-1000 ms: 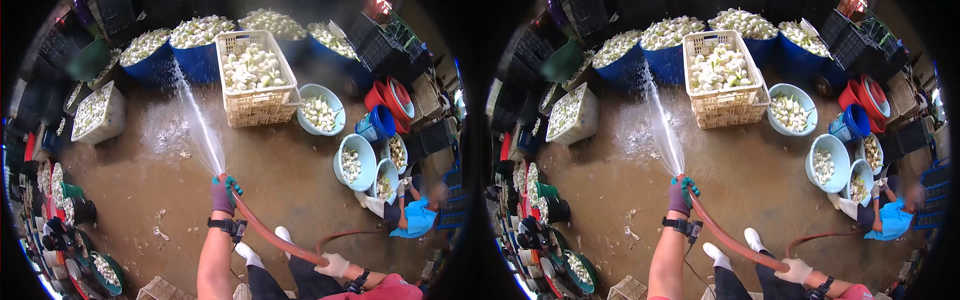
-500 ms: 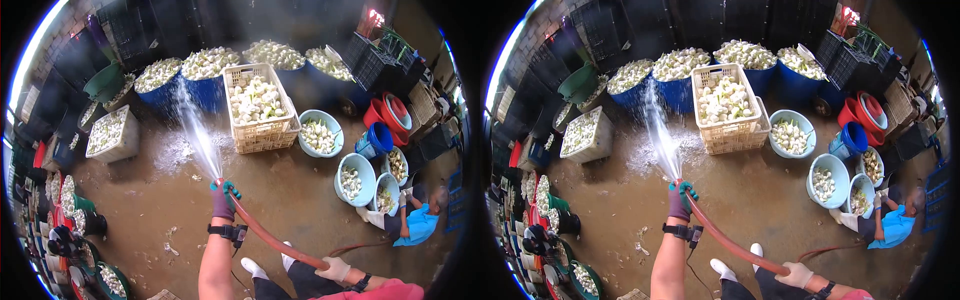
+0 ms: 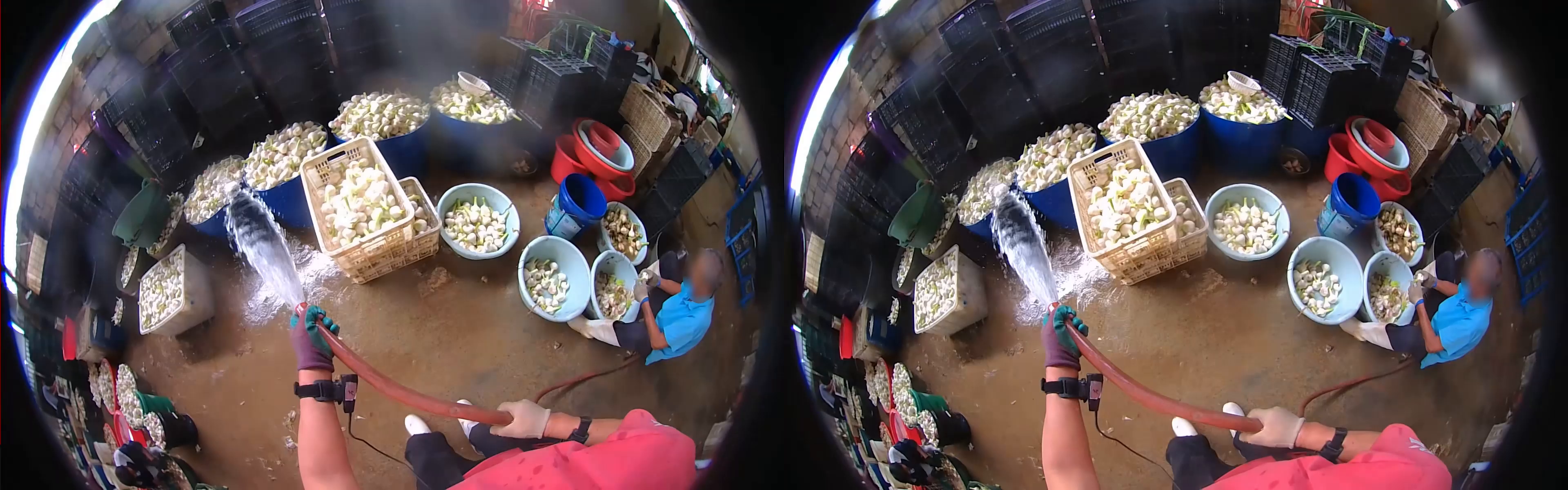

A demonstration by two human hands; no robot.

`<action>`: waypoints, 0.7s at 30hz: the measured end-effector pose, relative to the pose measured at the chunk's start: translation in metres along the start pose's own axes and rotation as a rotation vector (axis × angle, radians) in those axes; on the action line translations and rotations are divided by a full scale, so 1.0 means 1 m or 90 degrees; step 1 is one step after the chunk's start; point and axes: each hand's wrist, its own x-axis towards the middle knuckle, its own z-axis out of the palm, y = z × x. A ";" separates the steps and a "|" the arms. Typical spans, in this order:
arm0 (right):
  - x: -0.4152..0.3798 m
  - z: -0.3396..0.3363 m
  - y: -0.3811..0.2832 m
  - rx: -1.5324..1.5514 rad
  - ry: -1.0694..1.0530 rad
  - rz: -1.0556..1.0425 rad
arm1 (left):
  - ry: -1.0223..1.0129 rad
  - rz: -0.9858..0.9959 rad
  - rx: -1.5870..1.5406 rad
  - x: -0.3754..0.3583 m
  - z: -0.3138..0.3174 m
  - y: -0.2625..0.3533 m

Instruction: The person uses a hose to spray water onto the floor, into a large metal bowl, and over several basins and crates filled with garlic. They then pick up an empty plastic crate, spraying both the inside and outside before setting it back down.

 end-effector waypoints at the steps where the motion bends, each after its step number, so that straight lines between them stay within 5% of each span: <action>1: 0.002 -0.002 0.000 -0.002 0.011 0.002 | 0.001 0.004 0.002 0.005 0.004 0.000; 21: 0.133 -0.057 -0.133 -0.055 0.117 0.045 | -0.132 -0.013 0.024 0.207 0.085 0.090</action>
